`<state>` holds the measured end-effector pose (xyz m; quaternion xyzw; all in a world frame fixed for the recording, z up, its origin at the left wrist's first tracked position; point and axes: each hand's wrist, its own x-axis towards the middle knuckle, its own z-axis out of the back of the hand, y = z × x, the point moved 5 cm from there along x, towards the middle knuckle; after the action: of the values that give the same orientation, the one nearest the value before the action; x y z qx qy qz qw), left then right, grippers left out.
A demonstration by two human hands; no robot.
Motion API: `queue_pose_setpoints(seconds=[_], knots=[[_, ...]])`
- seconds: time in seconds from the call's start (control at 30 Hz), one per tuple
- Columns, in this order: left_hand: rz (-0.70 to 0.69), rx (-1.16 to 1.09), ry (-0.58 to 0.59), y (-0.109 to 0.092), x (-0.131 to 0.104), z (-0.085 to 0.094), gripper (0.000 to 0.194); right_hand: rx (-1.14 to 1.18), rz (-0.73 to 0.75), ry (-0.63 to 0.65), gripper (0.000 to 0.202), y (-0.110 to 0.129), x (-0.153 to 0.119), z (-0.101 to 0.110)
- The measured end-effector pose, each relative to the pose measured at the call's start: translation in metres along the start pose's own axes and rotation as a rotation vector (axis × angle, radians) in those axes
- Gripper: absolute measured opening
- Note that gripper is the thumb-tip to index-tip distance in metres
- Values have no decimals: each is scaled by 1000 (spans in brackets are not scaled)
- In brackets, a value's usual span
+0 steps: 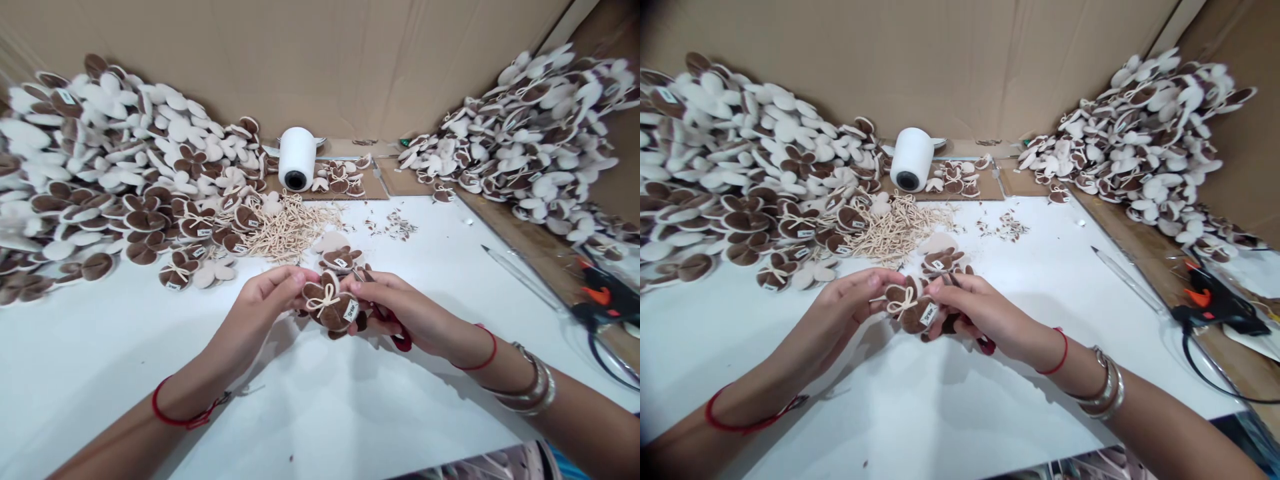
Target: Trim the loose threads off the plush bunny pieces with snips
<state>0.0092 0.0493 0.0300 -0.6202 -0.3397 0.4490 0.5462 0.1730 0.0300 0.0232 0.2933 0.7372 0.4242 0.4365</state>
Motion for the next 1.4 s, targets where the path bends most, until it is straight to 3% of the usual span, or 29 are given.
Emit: queue_pose_setpoints(seconds=[0.17,0.23,0.37,0.5,0.6,0.7,0.8,1.0,1.13,1.27,1.4], knots=[[-647,680,-227,-30,-22,-5,33,-41,140,19,27,4,-4,-3],[-800,911,-251,-34,-29,-13,27,-46,163,15,27,6,-5,-6],[-781,1035,-144,-31,-28,-21,18,-139,212,-27,27,9,-10,-11],[-725,1010,-89,-25,-28,-26,8,-167,193,59,43,-2,-13,-20],[-803,1059,-146,-27,-35,-31,3,-187,274,93,48,-5,-15,-25],[-893,1166,-213,-30,-43,-36,9,-304,332,79,41,-2,-17,-27],[-742,1196,-122,-29,-38,-37,21,-453,401,48,33,4,-19,-27],[-181,1002,149,-13,-24,-29,36,-549,396,48,28,2,-19,-25],[-27,721,255,-6,-23,-29,34,-531,398,73,33,3,-21,-26],[-23,383,358,-5,-23,-33,33,-246,331,166,36,-1,-20,-27],[183,-11,442,6,-27,-41,39,157,230,292,41,-3,-19,-31]])
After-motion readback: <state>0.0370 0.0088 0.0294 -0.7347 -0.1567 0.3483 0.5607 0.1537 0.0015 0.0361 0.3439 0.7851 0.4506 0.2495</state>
